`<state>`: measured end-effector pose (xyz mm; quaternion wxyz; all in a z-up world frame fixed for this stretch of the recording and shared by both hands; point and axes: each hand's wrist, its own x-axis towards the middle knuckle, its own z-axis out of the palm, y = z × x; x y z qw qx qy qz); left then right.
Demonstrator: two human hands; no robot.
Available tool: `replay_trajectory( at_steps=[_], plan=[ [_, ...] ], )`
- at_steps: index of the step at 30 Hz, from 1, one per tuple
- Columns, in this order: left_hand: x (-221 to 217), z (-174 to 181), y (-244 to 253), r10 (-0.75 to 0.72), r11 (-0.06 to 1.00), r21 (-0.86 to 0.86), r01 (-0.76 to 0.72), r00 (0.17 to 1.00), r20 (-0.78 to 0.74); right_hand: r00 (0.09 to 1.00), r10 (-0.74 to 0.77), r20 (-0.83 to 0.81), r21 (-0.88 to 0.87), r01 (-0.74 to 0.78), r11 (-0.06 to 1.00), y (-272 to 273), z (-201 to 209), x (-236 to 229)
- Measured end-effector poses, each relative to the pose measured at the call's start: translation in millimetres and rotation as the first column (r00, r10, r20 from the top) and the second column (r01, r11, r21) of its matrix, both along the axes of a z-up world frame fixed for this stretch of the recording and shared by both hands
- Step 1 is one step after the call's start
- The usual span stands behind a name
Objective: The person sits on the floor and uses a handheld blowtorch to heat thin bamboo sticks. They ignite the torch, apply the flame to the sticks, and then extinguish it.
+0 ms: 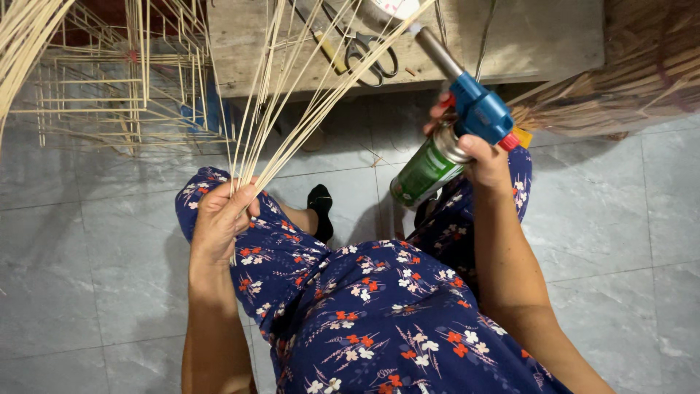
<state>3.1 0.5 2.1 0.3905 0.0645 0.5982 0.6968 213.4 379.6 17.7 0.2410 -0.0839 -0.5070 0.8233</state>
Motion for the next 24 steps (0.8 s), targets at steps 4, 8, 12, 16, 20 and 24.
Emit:
replay_trajectory(
  at_steps=[4,8,12,16,20,24],
  plan=[
    [1.1,1.4,0.6,-0.009,1.000,-0.015,0.009,1.000,0.003,0.997,-0.066,-0.039,0.005,0.066,0.998,-2.0,0.7,1.8],
    [0.5,1.0,1.4,-0.006,1.000,-0.010,0.007,1.000,0.020,0.995,0.077,0.056,0.056,-0.080,0.995,-5.5,-0.4,8.2],
    [0.1,-1.8,0.7,0.002,1.000,-0.018,-0.001,1.000,0.023,0.998,0.052,0.044,0.025,-0.053,0.998,-3.0,-4.7,9.3],
    [-0.5,-4.4,-1.6,0.003,0.999,-0.032,-0.002,1.000,0.017,0.994,-0.079,-0.082,-0.033,0.076,0.997,12.0,-5.1,4.1],
    [0.1,-5.9,-4.6,-0.009,1.000,-0.016,0.009,1.000,0.002,0.991,-0.119,-0.057,-0.022,0.118,0.993,22.1,-1.8,6.1],
    [0.8,-6.3,-4.9,-0.004,1.000,-0.020,0.004,1.000,0.001,0.993,-0.091,-0.073,0.020,0.093,0.995,20.5,-2.3,8.0]
  ],
)
